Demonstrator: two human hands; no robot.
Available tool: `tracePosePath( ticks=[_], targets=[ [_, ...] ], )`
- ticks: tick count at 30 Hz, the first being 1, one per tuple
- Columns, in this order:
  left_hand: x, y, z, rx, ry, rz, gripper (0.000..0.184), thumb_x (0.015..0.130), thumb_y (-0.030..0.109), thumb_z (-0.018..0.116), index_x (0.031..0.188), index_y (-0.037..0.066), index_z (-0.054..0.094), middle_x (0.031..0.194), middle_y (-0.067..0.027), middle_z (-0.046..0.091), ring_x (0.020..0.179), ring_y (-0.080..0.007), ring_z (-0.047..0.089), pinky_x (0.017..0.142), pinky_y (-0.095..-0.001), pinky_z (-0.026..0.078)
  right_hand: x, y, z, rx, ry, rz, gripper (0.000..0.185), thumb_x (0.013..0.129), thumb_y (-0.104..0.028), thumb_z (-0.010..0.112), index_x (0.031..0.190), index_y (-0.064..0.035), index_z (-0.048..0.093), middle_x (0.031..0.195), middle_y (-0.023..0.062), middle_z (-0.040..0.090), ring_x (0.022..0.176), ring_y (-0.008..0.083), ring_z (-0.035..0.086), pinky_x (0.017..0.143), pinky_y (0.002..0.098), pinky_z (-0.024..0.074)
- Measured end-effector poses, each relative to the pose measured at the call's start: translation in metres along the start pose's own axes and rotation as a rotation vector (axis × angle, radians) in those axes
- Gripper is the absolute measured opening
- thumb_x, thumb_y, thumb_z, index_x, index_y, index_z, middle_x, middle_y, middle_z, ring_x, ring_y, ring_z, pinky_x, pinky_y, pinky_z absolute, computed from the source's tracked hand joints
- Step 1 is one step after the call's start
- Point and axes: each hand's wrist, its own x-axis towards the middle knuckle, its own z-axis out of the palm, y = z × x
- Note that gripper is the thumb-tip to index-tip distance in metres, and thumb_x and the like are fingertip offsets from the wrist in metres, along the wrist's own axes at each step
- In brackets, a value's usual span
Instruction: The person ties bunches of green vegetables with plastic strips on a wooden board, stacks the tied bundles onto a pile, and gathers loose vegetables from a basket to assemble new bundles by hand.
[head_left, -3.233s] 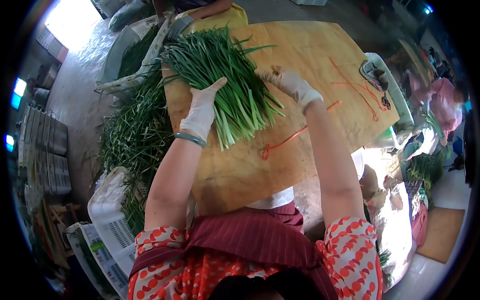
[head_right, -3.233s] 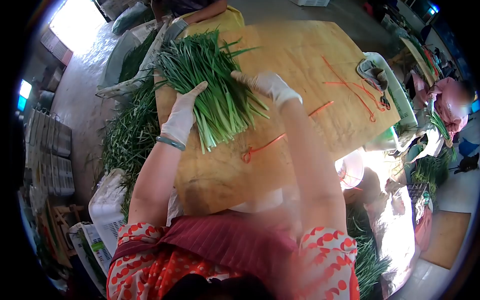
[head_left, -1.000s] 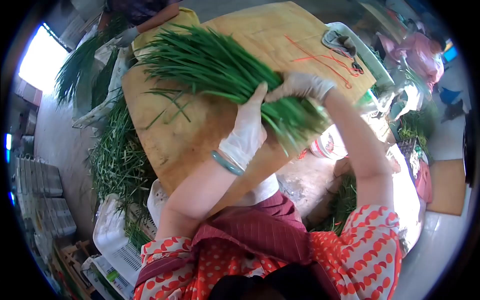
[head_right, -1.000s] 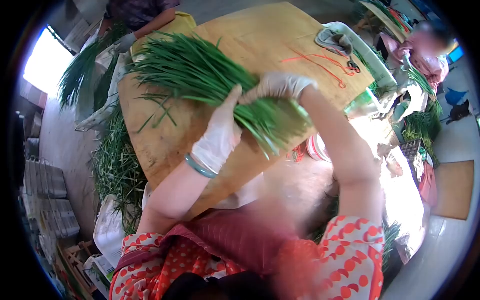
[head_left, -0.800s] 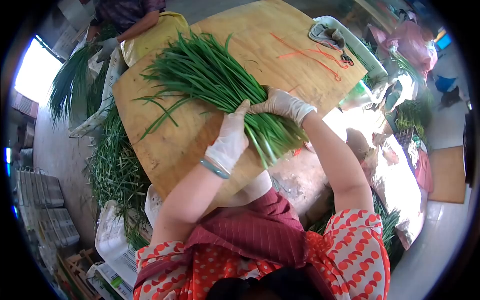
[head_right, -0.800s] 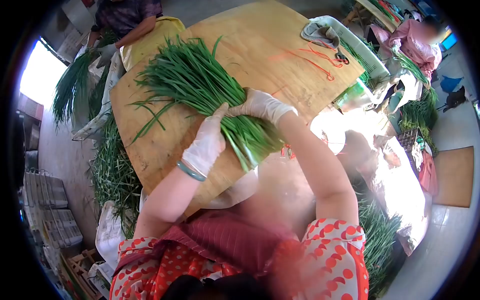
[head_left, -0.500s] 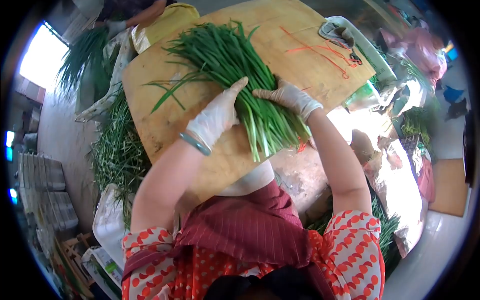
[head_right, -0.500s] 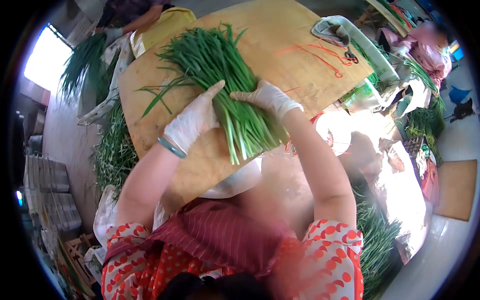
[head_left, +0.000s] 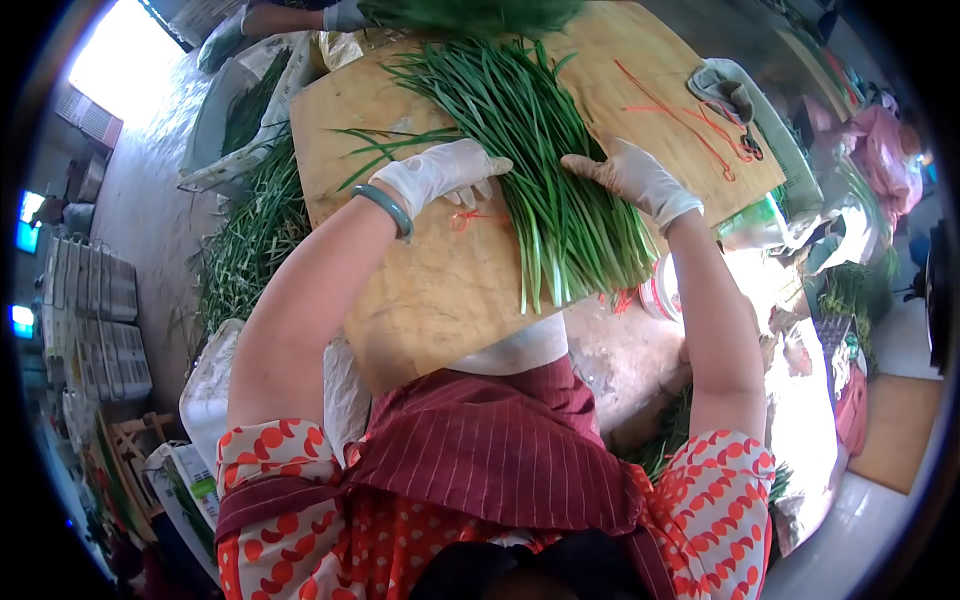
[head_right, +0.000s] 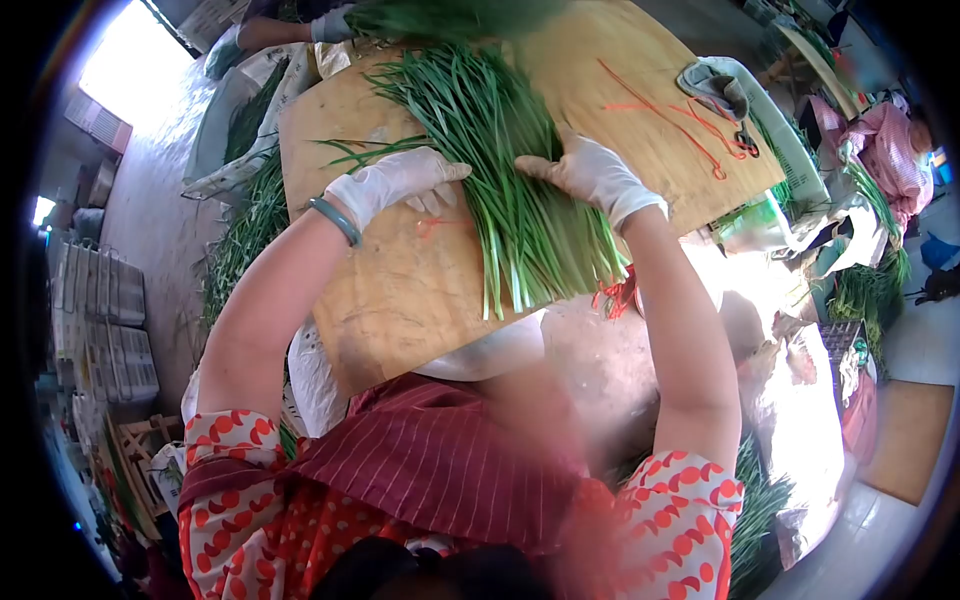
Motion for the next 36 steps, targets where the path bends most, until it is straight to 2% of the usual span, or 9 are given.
tracePosePath(
  ticks=[4, 9, 12, 16, 19, 22, 26, 31, 36],
  targets=[
    [0.0, -0.002, 0.002, -0.041, 0.144, 0.014, 0.05, 0.09, 0.045, 0.045, 0.113, 0.002, 0.054, 0.098, -0.0197, 0.063, 0.087, -0.0281, 0.063, 0.075, -0.0366, 0.05, 0.007, -0.024, 0.028, -0.363, 0.408, -0.279, 0.06, 0.075, -0.042, 0.065, 0.117, -0.0019, 0.052, 0.106, 0.021, 0.059, 0.101, 0.0334, 0.056, 0.087, 0.0408, 0.0437],
    [0.052, -0.058, -0.012, 0.109, 0.149, 0.082, 0.032, 0.088, 0.033, 0.048, 0.1, 0.005, 0.057, 0.085, -0.0124, 0.062, 0.071, -0.0193, 0.058, 0.063, -0.0346, 0.046, 0.024, -0.065, 0.084, -0.415, 0.223, -0.59, 0.028, 0.077, -0.026, 0.061, 0.094, -0.0025, 0.06, 0.09, 0.0143, 0.062, 0.085, 0.0324, 0.059, 0.079, 0.0424, 0.0446],
    [0.07, -0.083, -0.018, -0.493, 0.131, 0.039, 0.018, 0.083, 0.026, 0.053, 0.085, 0.009, 0.058, 0.072, -0.0002, 0.056, 0.06, -0.0125, 0.047, 0.054, -0.0247, 0.036, 0.025, -0.077, 0.088, -0.575, 0.141, -0.512, 0.025, 0.076, -0.029, 0.063, 0.086, -0.0059, 0.061, 0.087, 0.0128, 0.063, 0.082, 0.0283, 0.061, 0.074, 0.0398, 0.0446],
    [0.018, -0.04, -0.012, -0.053, 0.241, 0.367, 0.023, 0.084, 0.031, 0.054, 0.085, 0.008, 0.059, 0.075, 0.0002, 0.059, 0.06, -0.0097, 0.048, 0.054, -0.0243, 0.038, 0.029, -0.07, 0.12, -0.769, 0.102, -0.545, 0.026, 0.076, -0.032, 0.062, 0.083, -0.0076, 0.066, 0.081, 0.0106, 0.065, 0.083, 0.0257, 0.061, 0.076, 0.0392, 0.0431],
    [0.017, -0.03, -0.014, -0.15, 0.169, 0.075, 0.028, 0.084, 0.034, 0.054, 0.084, 0.007, 0.06, 0.078, -0.0009, 0.061, 0.061, -0.0091, 0.049, 0.056, -0.0244, 0.041, 0.034, -0.065, 0.149, -0.77, 0.357, -0.806, 0.021, 0.077, -0.016, 0.051, 0.084, -0.0041, 0.067, 0.079, 0.0111, 0.066, 0.083, 0.0257, 0.06, 0.081, 0.0397, 0.0416],
    [0.007, -0.026, -0.007, -0.276, 0.207, 0.094, 0.026, 0.086, 0.029, 0.052, 0.084, 0.004, 0.062, 0.079, -0.0004, 0.061, 0.066, -0.0091, 0.053, 0.06, -0.0251, 0.044, 0.021, -0.07, 0.143, -1.07, 0.099, -0.608, 0.021, 0.074, -0.013, 0.051, 0.085, -0.0041, 0.066, 0.085, 0.0115, 0.066, 0.085, 0.0245, 0.059, 0.087, 0.04, 0.0398],
    [0.011, -0.065, 0.001, -0.312, 0.209, 0.262, 0.025, 0.087, 0.022, 0.052, 0.096, 0.002, 0.063, 0.096, -0.0066, 0.064, 0.08, -0.0123, 0.059, 0.07, -0.0252, 0.048, 0.008, -0.062, 0.12, -0.929, 0.261, -0.69, 0.019, 0.073, -0.01, 0.051, 0.084, -0.0082, 0.066, 0.09, 0.0071, 0.064, 0.088, 0.0237, 0.058, 0.093, 0.0409, 0.037],
    [-0.026, -0.062, 0.071, -0.51, 0.599, 0.656, 0.033, 0.078, 0.005, 0.064, 0.109, -0.004, 0.059, 0.092, -0.0067, 0.062, 0.084, -0.0144, 0.06, 0.082, -0.025, 0.046, -0.015, -0.04, 0.077, -0.494, 0.358, -0.664, 0.017, 0.071, -0.012, 0.06, 0.086, -0.0181, 0.064, 0.09, -0.0007, 0.061, 0.095, 0.0195, 0.054, 0.099, 0.0412, 0.0292],
    [-0.009, -0.032, 0.107, -0.682, 0.786, 0.626, 0.032, 0.073, 0.002, 0.069, 0.103, -0.003, 0.062, 0.096, -0.0057, 0.058, 0.084, -0.0135, 0.059, 0.08, -0.0248, 0.046, -0.014, -0.029, 0.069, -0.207, 0.369, -0.638, 0.007, 0.072, -0.015, 0.066, 0.079, -0.0166, 0.065, 0.094, -0.0004, 0.061, 0.097, 0.02, 0.052, 0.097, 0.0396, 0.0276]
  ],
)
